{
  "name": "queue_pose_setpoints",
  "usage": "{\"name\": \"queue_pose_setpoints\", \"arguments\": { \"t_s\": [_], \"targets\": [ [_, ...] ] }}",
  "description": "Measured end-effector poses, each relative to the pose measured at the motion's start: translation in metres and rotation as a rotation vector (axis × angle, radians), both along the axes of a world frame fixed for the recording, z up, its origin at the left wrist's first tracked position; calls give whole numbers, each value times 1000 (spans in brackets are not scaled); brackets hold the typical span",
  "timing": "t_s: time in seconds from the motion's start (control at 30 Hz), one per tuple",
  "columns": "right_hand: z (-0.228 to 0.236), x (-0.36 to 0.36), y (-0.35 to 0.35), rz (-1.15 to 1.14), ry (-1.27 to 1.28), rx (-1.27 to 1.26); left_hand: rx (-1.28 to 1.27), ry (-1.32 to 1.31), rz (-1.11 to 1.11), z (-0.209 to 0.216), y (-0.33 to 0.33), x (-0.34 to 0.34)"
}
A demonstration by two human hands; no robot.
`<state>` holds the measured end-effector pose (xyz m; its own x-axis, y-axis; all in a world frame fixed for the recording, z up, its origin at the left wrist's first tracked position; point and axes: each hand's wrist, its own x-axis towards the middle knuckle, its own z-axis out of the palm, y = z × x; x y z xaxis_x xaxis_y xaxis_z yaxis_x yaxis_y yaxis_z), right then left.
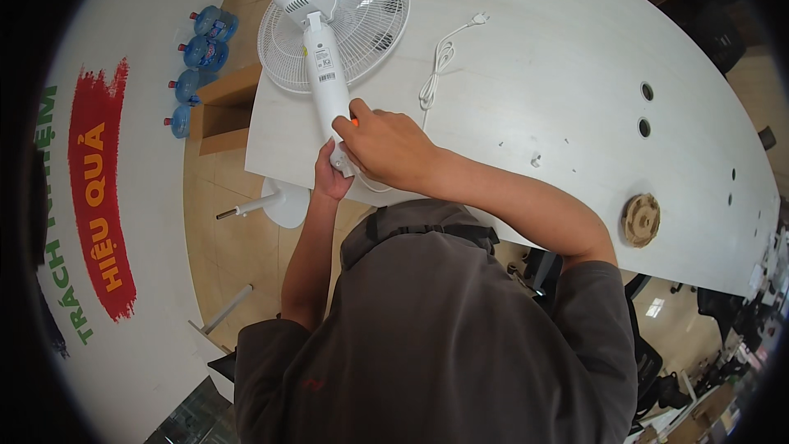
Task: Disassemble a white pedestal fan on a desk using a screwdriver.
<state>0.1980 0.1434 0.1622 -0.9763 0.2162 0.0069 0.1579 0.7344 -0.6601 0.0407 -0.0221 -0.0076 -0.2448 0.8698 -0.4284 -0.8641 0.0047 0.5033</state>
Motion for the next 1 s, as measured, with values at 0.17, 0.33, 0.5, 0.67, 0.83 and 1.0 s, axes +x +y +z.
{"name": "queue_pose_setpoints", "arguments": {
  "t_s": [0.17, 0.33, 0.5, 0.67, 0.83, 1.0],
  "targets": [
    [-3, 7, 5, 43, 271, 120, -83, 98, 72, 12, 13, 10],
    [12, 1, 6, -67, -151, -117, 4, 34, -13, 4, 4, 4],
    [-2, 6, 10, 115, 289, 161, -31, 68, 44, 12, 7, 8],
    [-17, 0, -2, -72, 337, -60, -7, 103, 2, 8, 4, 4],
    [-24, 1, 3, -31, 399, -92, -92, 113, 63, 19, 15, 13],
    [-12, 0, -7, -200, 192, 4, 28, 76, -9, -7, 1, -2]
  ]
}}
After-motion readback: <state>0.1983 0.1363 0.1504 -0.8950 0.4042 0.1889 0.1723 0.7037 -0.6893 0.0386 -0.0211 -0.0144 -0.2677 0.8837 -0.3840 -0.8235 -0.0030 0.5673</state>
